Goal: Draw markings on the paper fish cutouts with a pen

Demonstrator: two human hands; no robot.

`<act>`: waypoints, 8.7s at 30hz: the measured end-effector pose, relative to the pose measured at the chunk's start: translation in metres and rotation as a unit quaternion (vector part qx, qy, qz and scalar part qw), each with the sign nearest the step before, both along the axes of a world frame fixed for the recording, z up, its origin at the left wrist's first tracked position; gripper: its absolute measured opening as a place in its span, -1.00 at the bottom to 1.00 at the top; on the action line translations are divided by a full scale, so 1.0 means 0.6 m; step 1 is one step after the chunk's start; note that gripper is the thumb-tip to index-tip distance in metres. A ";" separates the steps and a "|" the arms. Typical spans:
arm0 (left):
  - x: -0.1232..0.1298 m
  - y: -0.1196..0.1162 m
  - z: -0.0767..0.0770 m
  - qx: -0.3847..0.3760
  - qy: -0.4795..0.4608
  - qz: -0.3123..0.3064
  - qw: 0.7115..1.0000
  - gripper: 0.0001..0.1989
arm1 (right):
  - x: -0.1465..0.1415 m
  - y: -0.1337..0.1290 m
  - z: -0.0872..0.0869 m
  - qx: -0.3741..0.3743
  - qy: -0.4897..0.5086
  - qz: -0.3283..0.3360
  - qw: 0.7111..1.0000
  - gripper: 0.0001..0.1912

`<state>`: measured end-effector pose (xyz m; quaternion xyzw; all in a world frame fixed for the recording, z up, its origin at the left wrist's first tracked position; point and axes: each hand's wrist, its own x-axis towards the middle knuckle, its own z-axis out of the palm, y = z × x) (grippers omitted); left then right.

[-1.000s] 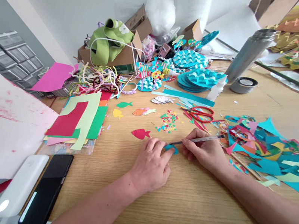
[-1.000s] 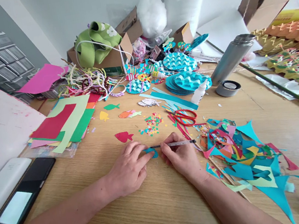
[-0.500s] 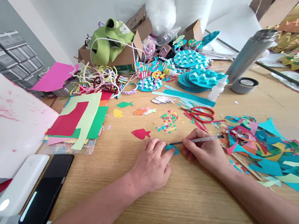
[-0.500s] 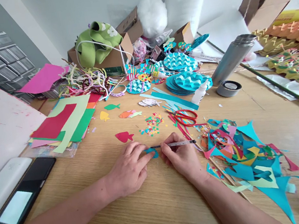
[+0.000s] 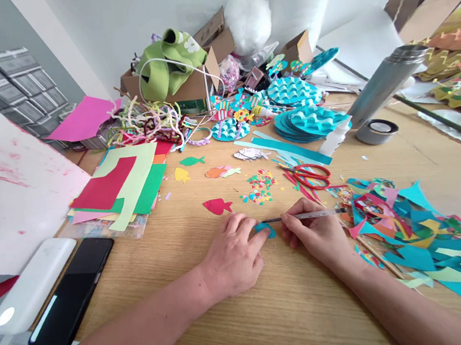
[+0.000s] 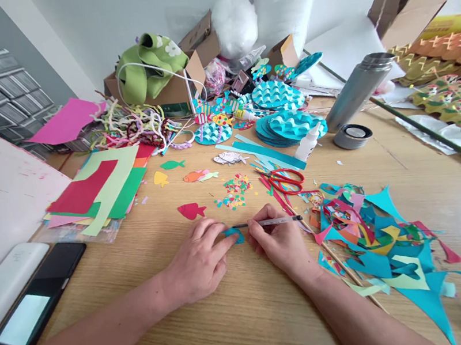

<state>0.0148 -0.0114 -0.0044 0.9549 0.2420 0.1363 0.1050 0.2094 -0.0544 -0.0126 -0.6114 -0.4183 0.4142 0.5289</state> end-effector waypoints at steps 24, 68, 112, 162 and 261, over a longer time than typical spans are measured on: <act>0.000 0.001 0.001 0.000 0.005 -0.003 1.000 -0.57 | -0.001 0.001 0.001 0.003 -0.002 -0.004 1.000 -0.64; 0.000 0.001 0.000 0.000 0.013 -0.005 1.000 -0.56 | 0.000 0.002 -0.002 0.008 0.002 -0.017 1.000 -0.69; -0.001 0.001 0.003 -0.004 0.017 -0.006 1.000 -0.55 | 0.000 0.000 0.001 0.001 -0.015 -0.026 1.000 -0.72; 0.000 0.000 0.005 -0.021 0.009 -0.008 1.000 -0.55 | 0.001 0.002 0.001 0.002 -0.027 -0.051 0.998 -0.75; 0.001 0.001 0.005 -0.021 0.010 -0.007 1.000 -0.55 | -0.001 0.002 0.014 -0.004 -0.032 -0.068 0.997 -0.75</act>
